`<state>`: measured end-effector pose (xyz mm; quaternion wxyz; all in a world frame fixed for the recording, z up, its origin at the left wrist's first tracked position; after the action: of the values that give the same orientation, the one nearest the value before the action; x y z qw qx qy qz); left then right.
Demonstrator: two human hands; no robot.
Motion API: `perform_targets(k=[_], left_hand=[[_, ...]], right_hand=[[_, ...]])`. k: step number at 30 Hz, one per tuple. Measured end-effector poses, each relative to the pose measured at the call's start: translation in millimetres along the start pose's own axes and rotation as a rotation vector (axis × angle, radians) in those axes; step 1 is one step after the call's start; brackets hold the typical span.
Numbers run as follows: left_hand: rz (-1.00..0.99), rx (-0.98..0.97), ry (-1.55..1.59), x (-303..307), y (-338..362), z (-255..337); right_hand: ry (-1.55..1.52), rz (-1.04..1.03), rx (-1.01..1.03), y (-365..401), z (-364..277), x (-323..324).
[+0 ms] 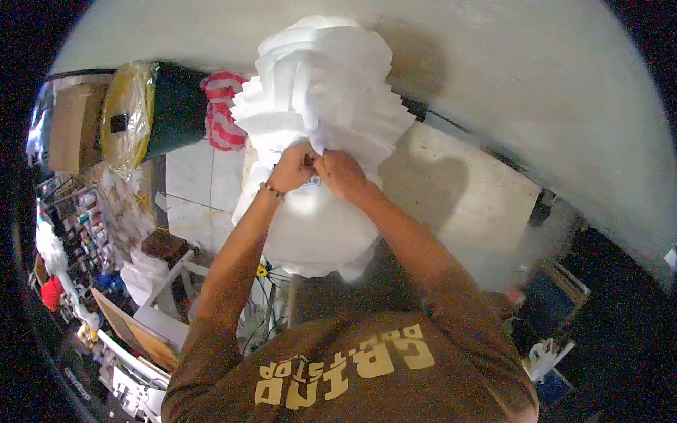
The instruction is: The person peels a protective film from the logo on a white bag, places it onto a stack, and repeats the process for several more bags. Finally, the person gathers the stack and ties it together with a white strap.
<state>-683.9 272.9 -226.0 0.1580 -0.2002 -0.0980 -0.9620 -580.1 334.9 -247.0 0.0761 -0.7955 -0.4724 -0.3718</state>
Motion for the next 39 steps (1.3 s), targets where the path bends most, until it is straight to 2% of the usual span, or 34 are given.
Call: perform_targets(k=[2, 3, 5, 9, 10, 12, 14, 18, 20, 21, 23, 24, 26, 27, 29, 30, 32, 33, 35, 36, 38, 39], left_hand=[[0.052, 0.057, 0.041, -1.7, -3.0, -10.7], [0.108, -0.008, -0.047, 2.0, -3.6, -11.4], [0.162, -0.071, -0.138, 7.4, -0.7, -14.9], [0.305, -0.017, -0.252, 20.7, 7.9, -15.5], [0.365, 0.017, -0.281, 25.3, 11.7, -13.7], [0.358, 0.069, -0.255, 22.9, 28.0, -16.9], [0.384, 0.045, -0.236, 20.8, 27.8, -28.3], [0.433, 0.029, -0.185, 18.5, 32.9, -20.3], [0.469, -0.011, -0.146, 19.2, 35.4, -20.8], [0.435, -0.021, -0.191, 14.9, 35.3, -25.3], [0.403, -0.028, -0.235, 12.1, 35.3, -27.9], [0.425, -0.074, -0.223, 14.3, 34.5, -20.7], [0.448, -0.113, -0.208, 15.3, 36.7, -16.7], [0.445, -0.101, -0.224, 13.9, 37.9, -19.5], [0.445, -0.094, -0.242, 12.4, 37.8, -21.5], [0.438, -0.098, -0.244, 12.3, 38.3, -21.3], [0.427, -0.102, -0.249, 12.9, 39.1, -19.0], [0.419, -0.095, -0.241, 13.3, 38.4, -17.5], [0.409, -0.086, -0.236, 13.7, 38.3, -15.3], [0.422, -0.105, -0.215, 14.4, 38.7, -13.3], [0.428, -0.125, -0.196, 15.2, 40.8, -13.0], [0.412, -0.103, -0.241, 13.5, 41.2, -15.7]], right_hand=[[-0.095, 0.008, 0.008, 1.1, -3.1, 7.2], [-0.096, 0.002, 0.009, 0.2, -1.8, 6.9], [-0.341, 0.048, -0.068, -4.8, 5.7, 11.0], [-0.420, 0.058, -0.126, 1.1, 25.2, 14.9], [-0.455, 0.244, -0.098, 9.6, 27.6, 25.4], [-0.490, 0.408, -0.088, 29.2, 26.5, 39.5], [-0.716, 0.011, -0.561, 23.1, 41.3, 29.3], [-0.826, 0.074, -0.541, -5.4, 16.9, 39.3], [-1.116, 0.115, -0.624, -14.2, -2.4, 27.4], [-1.109, 0.118, -0.622, -13.3, -6.4, 25.8], [-0.699, -0.041, -0.513, -8.1, -18.1, 19.2], [-0.697, -0.044, -0.512, -5.6, -9.5, 7.9], [0.135, 0.358, 0.348, 1.3, -34.9, 13.8], [0.137, 0.354, 0.344, 7.1, -33.8, 7.8], [0.036, 0.346, 0.132, 12.4, -23.9, -1.6], [0.035, 0.347, 0.134, 13.4, -20.7, -5.0], [-0.303, 0.492, -0.010, 17.8, -7.7, -1.3], [-0.303, 0.494, -0.009, 17.9, -7.6, 0.1], [-0.236, 0.747, 0.043, 24.6, -8.3, 15.1], [-0.240, 0.746, 0.043, 22.6, -4.7, 14.9], [0.038, 0.665, 0.031, 15.2, -2.2, 11.8], [0.039, 0.669, 0.026, 17.8, -2.4, 11.0]])
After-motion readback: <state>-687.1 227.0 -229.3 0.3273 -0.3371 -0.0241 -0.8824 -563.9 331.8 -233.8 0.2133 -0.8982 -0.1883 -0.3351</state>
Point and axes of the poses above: each hand's wrist, its own y-axis away from the middle knuckle, its own x-axis out of the back of the hand, z = x × y, the point moved 6 cm from there along -y, towards the middle knuckle, and after that the axes turned 10 degrees about z, right-handed, at the moved point
